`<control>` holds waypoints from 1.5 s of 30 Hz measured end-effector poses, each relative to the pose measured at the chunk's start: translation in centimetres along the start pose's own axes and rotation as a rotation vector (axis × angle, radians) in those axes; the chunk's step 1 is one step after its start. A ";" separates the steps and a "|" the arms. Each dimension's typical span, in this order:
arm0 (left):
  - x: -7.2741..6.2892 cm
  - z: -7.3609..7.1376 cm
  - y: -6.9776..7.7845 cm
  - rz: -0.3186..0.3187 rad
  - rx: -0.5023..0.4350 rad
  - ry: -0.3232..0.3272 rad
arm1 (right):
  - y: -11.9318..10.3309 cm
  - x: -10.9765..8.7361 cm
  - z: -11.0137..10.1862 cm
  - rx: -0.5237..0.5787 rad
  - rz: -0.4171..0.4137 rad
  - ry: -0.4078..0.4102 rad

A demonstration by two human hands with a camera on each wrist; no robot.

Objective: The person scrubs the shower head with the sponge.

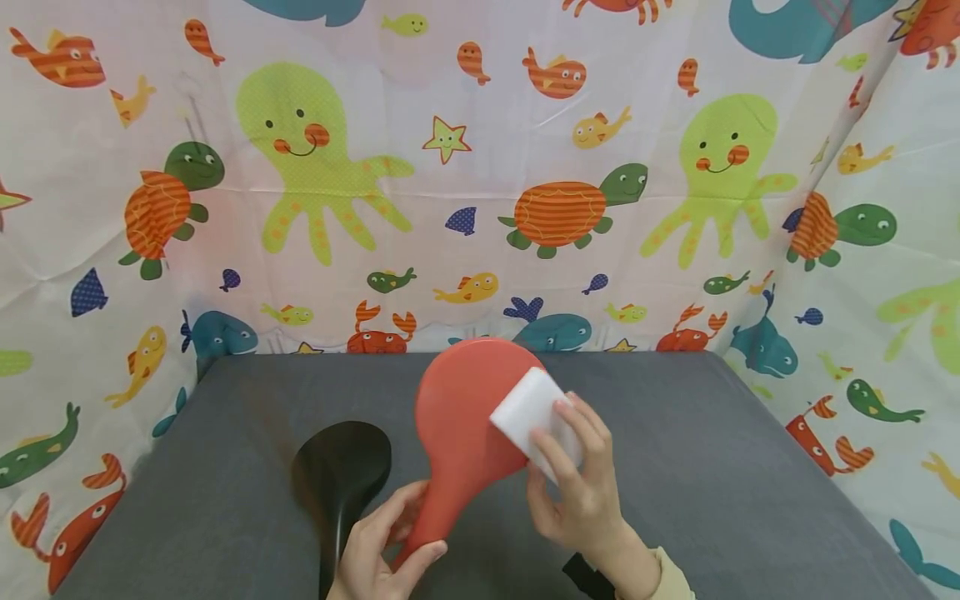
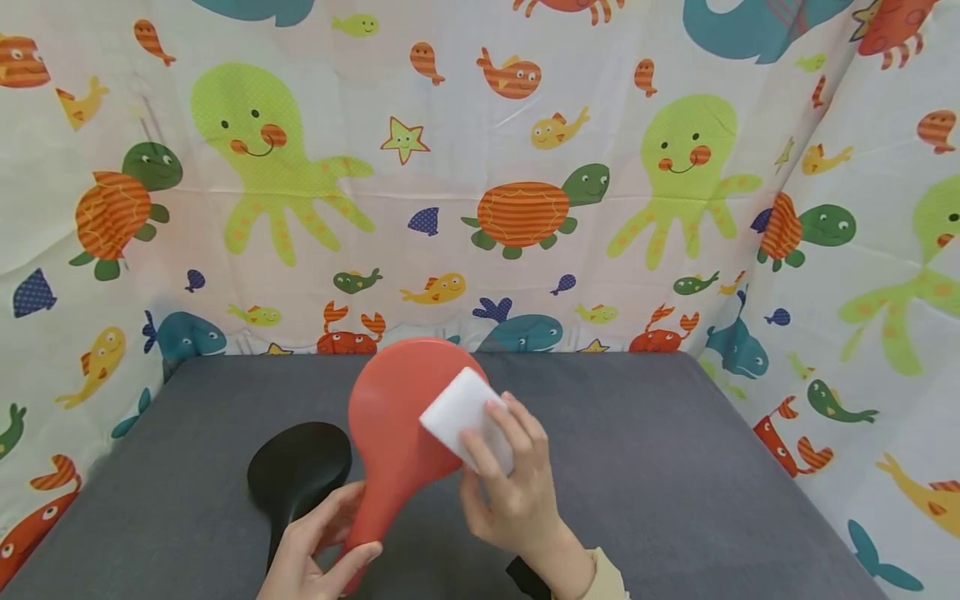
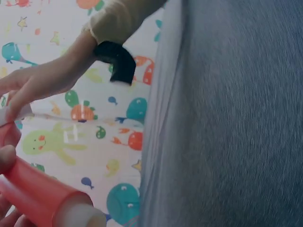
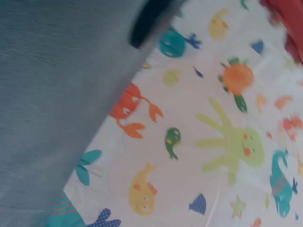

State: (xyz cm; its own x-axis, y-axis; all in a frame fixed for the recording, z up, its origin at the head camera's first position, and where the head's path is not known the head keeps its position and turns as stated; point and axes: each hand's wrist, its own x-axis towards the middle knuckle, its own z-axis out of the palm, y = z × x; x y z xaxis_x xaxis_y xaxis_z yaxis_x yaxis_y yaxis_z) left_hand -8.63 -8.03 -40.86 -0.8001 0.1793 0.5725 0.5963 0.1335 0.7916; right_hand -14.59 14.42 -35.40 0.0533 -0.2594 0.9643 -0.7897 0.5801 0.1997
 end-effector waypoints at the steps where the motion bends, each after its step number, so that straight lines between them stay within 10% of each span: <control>1: 0.0 0.0 0.1 -0.040 -0.034 -0.011 | 0.2 0.2 -0.1 0.014 0.060 0.004; 6: -0.2 -0.4 0.2 -0.162 -0.305 -0.110 | 0.1 0.9 -0.3 0.123 0.277 0.040; 13: -0.4 -0.2 -1.4 -0.099 -0.986 -0.391 | -3.2 1.4 0.8 0.462 0.187 0.100; 27: -0.4 -0.9 -1.6 -0.166 -1.145 -0.552 | -4.2 -0.3 2.7 0.230 -0.173 0.107; 35: -0.8 0.0 -2.2 -0.203 -1.354 -0.704 | -3.3 -0.5 2.7 0.277 -0.271 -0.013; 39: -1.3 0.5 -2.5 -0.277 -1.369 -0.744 | -3.2 -0.6 2.9 0.358 -0.189 -0.091; 45: -1.2 0.1 -2.1 -0.310 -1.341 -0.711 | -2.1 -1.2 3.3 0.409 0.161 -0.125</control>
State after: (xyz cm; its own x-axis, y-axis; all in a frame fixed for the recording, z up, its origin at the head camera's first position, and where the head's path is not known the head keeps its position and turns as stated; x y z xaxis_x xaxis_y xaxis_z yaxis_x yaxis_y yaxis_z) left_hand -8.90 -8.45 -43.25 -0.4505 0.7729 0.4468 -0.3860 -0.6199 0.6832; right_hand -14.98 10.93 -37.53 -0.1445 -0.2968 0.9440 -0.9597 0.2743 -0.0607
